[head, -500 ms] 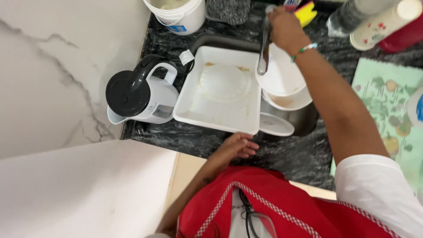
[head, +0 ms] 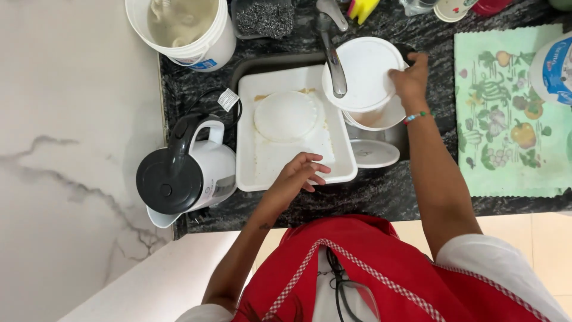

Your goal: The person washes a white bucket, a white lid, and a white tray in a kitchen sink using a yellow sponge and running water. They scrub each item thoroughly and rinse them under the tap.

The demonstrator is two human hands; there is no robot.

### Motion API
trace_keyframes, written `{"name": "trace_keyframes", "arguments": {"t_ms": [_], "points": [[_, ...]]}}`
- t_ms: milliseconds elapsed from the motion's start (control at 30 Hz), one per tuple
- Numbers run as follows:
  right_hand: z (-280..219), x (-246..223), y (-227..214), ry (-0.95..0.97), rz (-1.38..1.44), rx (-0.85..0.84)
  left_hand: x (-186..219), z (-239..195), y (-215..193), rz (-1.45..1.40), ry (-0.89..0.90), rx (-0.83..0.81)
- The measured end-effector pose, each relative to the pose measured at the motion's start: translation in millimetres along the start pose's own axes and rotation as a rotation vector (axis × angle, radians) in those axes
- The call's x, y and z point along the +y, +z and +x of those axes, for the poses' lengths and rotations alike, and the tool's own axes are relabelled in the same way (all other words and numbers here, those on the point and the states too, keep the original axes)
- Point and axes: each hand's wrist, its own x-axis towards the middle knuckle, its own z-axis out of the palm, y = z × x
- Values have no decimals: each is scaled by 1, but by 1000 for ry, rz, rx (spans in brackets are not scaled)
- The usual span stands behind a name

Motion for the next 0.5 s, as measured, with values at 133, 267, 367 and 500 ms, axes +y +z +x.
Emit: {"name": "trace_keyframes", "arguments": {"t_ms": [133,267,367,500], "points": [[-100,-63,-25,-86,158,-198,9,-19,9,5,40,15],[-187,-71,41,-21,136,-383,27,-25,13,24,105,51],[-223,-116,56,16,65,-440,49,-18,16,56,150,64],[-148,-94,59,-118,-476,-415,53,-5,5,54,175,92]]}}
